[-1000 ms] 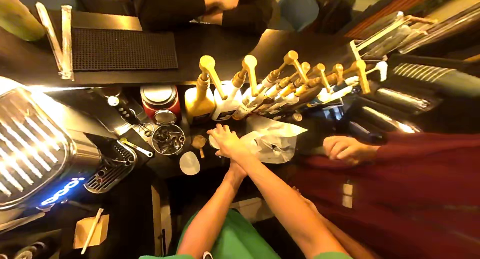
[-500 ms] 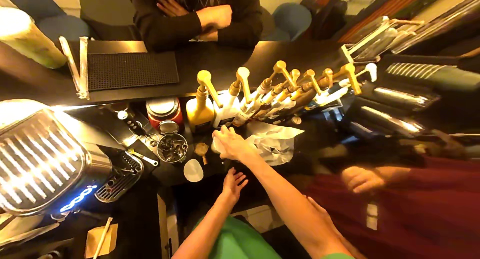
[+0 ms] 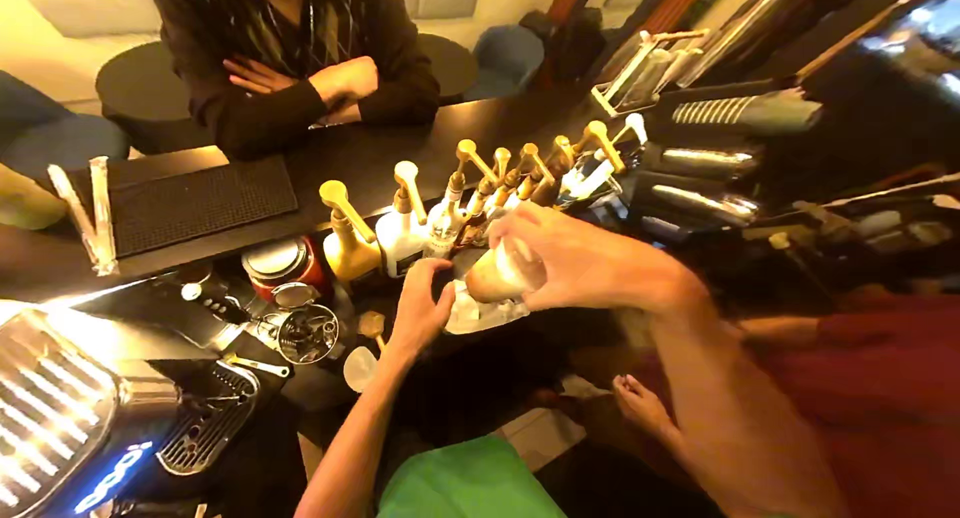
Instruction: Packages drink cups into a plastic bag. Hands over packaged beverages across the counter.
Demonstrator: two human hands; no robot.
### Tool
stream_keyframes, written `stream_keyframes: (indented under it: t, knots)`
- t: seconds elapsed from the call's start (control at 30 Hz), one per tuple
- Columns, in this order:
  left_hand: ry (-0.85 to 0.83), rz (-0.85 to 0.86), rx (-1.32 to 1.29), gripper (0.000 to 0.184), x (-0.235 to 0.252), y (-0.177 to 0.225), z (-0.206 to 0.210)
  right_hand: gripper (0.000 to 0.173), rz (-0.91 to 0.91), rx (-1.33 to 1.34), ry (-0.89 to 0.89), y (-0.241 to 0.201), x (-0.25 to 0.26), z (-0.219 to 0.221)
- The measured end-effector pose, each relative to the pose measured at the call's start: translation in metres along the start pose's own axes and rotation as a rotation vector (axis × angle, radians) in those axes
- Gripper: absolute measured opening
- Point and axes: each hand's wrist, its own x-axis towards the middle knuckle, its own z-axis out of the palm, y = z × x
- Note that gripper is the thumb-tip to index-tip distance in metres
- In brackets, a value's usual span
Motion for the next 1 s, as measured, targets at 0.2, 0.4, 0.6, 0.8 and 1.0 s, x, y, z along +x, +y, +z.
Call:
stream_keyframes:
  t: [0.2, 0.4, 0.6, 0.8, 1.0]
  knots:
    - [-0.432, 0.179, 0.408, 0.055, 0.077, 0.019, 0.051, 0.081, 0.111, -0.019, -0.004, 0.036, -0.025, 0.002]
    - [-0.368, -0.067, 0.389, 0.021, 0.090, 0.025, 0.055, 0.080, 0.186, 0.095, 0.039, 0.065, -0.011, 0.046]
    - [-0.255, -0.288, 0.321, 0.023, 0.081, 0.032, 0.046, 0.081, 0.316, 0.080, 0.103, 0.068, 0.021, 0.089]
    - [-0.308, -0.348, 0.346, 0.028, 0.082, 0.024, 0.044, 0.080, 0.428, 0.108, 0.188, 0.075, 0.053, 0.123]
    - [-0.420, -0.226, 0.071, 0.035, 0.090, -0.014, 0.027, 0.084, 0.469, 0.210, 0.208, 0.081, 0.065, 0.135]
